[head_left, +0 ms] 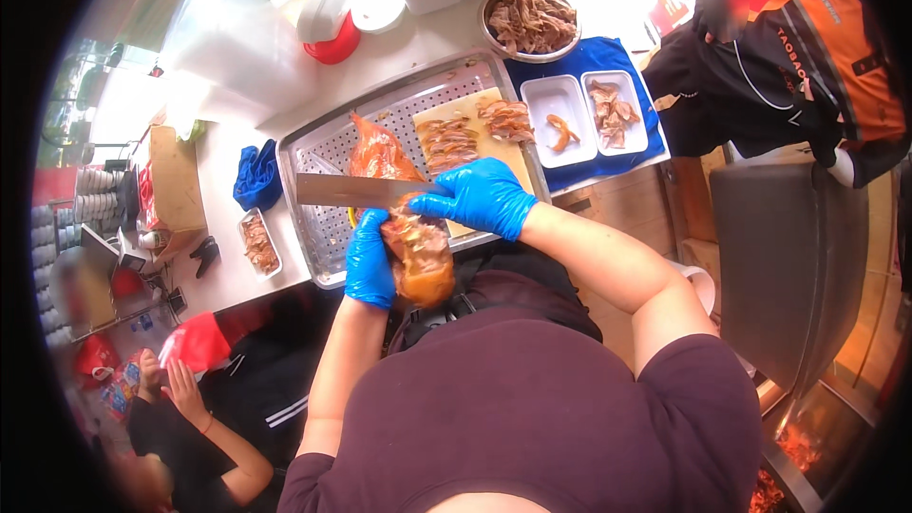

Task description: The person carves a whole roasted duck using a large cleaver, slicing thin pieces of meat and skin from the carcass and placing them onto a metal tray. The person wears blue gloves and works at a food stall counter with containers and other food items nearby.

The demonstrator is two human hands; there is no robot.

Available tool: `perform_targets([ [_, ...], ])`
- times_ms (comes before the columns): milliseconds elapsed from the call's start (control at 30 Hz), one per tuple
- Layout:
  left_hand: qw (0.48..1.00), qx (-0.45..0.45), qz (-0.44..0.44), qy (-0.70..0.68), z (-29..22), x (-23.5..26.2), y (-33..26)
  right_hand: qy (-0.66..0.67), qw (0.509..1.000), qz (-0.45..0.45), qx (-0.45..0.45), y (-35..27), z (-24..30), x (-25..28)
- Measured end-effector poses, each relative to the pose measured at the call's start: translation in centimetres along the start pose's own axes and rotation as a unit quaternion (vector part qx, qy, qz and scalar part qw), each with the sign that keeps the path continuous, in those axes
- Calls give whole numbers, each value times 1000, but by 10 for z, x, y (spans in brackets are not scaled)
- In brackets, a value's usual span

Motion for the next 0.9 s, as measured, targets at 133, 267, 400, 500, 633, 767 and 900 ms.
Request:
perform_targets([
  [133,993,-111,-23,-1,-17,6,13,105,993,48,-39,-8,-10,2],
  [267,993,-98,-64,-11,-40,-16,-2,291,927,108,-211,-26,-76,7],
  [400,982,-179,-67,-6,-72,-14,-23,-135,989,-9,-65,-17,-151,39],
  [500,978,-199,-50,-21,-88,2,-24,-240,968,36,-62,-7,-177,19],
  [633,978,-191,-76,-37,-83,7,-36,-242,968,27,-65,2,-175,12],
  [767,981,-171,-70,-54,-76,9,-39,-229,971,17,-70,5,-172,13],
  [900,982,-172,-67,-25,-75,6,-39,-242,965,-12,-101,4,-177,12],
])
Point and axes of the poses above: each hand's wrist, its own y-axis towards the middle knuckle, its own x-axis out of the back of the hand, z = x × y, the point moved 10 cm from there along y, towards the middle knuckle, and after that the axes turned 12 degrees about -y, right-handed, at the moved point
